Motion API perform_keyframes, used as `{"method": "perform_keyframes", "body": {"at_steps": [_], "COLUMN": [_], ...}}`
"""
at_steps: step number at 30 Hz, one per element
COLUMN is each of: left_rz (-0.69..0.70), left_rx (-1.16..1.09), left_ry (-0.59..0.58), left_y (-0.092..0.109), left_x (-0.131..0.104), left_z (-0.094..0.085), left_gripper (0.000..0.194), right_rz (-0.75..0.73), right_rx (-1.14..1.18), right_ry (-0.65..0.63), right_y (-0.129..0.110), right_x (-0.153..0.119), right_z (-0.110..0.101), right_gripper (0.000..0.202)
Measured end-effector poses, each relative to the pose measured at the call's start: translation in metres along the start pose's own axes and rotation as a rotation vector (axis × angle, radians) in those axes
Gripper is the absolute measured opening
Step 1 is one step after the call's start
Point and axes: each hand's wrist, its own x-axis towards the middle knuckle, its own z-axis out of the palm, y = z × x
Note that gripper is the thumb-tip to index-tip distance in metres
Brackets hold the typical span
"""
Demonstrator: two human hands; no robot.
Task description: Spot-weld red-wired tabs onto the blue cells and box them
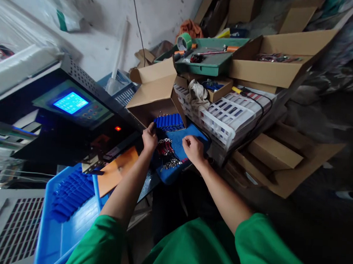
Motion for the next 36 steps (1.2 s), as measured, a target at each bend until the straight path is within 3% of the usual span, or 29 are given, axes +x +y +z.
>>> {"method": "perform_keyframes", "body": {"at_steps": [12,17,20,24,27,29,33,36], "left_rz": [0.049,0.020,0.035,0.068,0.073,0.054,-0.052,-0.144], "left_rx": [0.107,-0.012,-0.125,-0.268,-0.311,-0.270,-0.210,-0.213], "left_ry": [-0.071,-0.107,-0.072,0.002,0.066,0.124,0.122,0.127], "left_y": [0.011,0.016,0.023,0.040,0.044,0.036,0.003,-0.019], "left_x": [0.003,0.003,-0.006,-0.050,-0.108,-0.151,-0.216,-0.236], "left_z": [0.004,-0.006,-0.022,-0.070,-0.113,-0.133,-0.140,-0.133], "left_gripper": [0.055,0.057,0.051,0.044,0.043,0.038,0.034,0.036], "right_rz": [-0.041,-0.028,-0.003,0.056,0.119,0.111,-0.014,-0.072], "right_rx": [-0.058,-0.087,-0.106,-0.128,-0.150,-0.156,-0.146,-0.233], "right_ry": [0.011,-0.001,-0.013,-0.061,-0.121,-0.168,-0.334,-0.458], "right_y": [0.005,0.005,0.003,0.000,-0.007,-0.017,-0.048,-0.071], "right_x": [-0.001,0.000,0.002,0.007,0.014,0.019,0.024,0.023], "right_z": [0.004,0.004,0.002,-0.004,-0.008,-0.007,0.010,0.028], "right_gripper": [0.023,0.023,0.024,0.021,0.018,0.018,0.017,0.014]}}
